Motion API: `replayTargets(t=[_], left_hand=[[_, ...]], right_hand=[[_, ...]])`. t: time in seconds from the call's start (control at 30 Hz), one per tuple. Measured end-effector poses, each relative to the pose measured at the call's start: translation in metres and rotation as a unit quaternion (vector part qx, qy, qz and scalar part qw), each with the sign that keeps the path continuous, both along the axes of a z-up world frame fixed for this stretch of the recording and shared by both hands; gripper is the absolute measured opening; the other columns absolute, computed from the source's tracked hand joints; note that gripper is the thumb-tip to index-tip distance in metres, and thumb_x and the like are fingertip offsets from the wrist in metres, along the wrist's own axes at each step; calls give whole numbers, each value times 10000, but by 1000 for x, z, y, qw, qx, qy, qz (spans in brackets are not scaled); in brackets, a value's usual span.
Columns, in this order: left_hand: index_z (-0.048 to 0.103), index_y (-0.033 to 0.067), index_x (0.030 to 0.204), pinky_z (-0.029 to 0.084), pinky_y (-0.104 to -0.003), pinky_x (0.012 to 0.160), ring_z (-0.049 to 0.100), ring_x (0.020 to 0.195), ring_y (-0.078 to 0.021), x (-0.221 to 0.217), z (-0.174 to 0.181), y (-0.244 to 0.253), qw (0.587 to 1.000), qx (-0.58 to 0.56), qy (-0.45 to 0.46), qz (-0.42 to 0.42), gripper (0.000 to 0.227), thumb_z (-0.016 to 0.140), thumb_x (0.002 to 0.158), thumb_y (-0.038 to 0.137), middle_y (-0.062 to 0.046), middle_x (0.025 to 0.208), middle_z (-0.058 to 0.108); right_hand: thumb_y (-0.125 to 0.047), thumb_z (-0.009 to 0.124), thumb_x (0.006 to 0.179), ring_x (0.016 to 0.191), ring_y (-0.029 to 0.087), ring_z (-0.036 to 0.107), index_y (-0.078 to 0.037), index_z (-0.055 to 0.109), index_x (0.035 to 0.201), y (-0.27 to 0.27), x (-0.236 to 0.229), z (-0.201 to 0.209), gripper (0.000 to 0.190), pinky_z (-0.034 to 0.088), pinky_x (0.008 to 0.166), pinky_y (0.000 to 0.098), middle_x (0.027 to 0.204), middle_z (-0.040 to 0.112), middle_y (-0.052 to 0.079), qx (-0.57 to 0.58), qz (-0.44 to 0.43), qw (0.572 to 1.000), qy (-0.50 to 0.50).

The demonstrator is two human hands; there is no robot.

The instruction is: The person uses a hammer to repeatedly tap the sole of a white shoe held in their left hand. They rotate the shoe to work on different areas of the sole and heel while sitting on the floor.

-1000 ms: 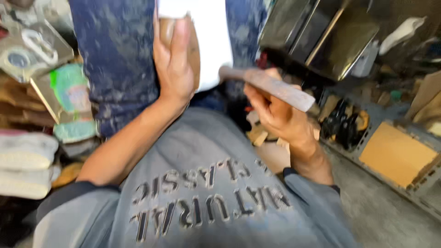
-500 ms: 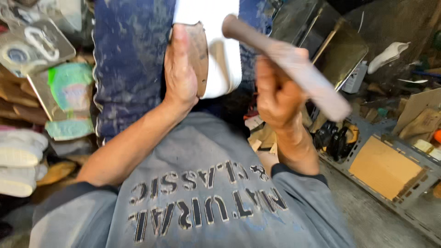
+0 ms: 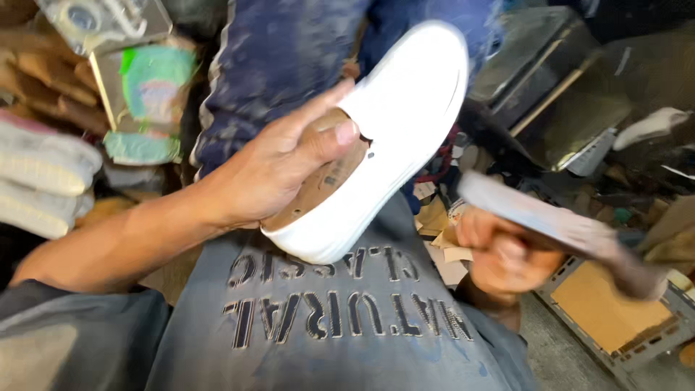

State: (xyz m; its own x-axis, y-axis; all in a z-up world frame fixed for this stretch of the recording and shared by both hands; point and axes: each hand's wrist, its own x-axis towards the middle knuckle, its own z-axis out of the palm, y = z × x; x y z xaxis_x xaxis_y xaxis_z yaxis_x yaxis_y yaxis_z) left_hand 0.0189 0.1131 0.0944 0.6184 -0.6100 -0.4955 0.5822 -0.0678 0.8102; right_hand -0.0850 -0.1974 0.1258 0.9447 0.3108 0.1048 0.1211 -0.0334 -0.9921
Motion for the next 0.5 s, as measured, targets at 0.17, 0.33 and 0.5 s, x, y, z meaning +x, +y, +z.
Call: replayTargets(t=[0.17, 0.33, 0.5], left_hand=[[252, 104, 1592, 268, -318, 1169, 406, 1436, -118, -25, -8, 7, 994, 39, 106, 14, 880, 481, 897, 593, -38, 1578, 469], [213, 96, 1597, 234, -346, 1179, 342, 1487, -159, -28, -1, 3, 994, 38, 105, 19, 928, 479, 883, 627, -75, 1628, 392], [218, 71, 1592, 221, -338, 1181, 327, 1485, -152, -32, 0, 0, 994, 51, 95, 23, 935, 475, 888, 630, -82, 1635, 374]], right_hand=[[-248, 467, 1019, 410, 118, 301, -142, 362, 605, 56, -13, 5, 440, 254, 425, 302, 539, 337, -15, -303, 18, 953, 8], [-278, 460, 1054, 518, 227, 412, -104, 431, 973, 60, -20, 12, 195, 369, 485, 358, 689, 428, 70, -293, 43, 955, 5], [-352, 405, 1030, 485, 221, 376, -82, 415, 671, 63, -18, 25, 449, 304, 486, 338, 637, 402, 46, -344, 58, 935, 59]])
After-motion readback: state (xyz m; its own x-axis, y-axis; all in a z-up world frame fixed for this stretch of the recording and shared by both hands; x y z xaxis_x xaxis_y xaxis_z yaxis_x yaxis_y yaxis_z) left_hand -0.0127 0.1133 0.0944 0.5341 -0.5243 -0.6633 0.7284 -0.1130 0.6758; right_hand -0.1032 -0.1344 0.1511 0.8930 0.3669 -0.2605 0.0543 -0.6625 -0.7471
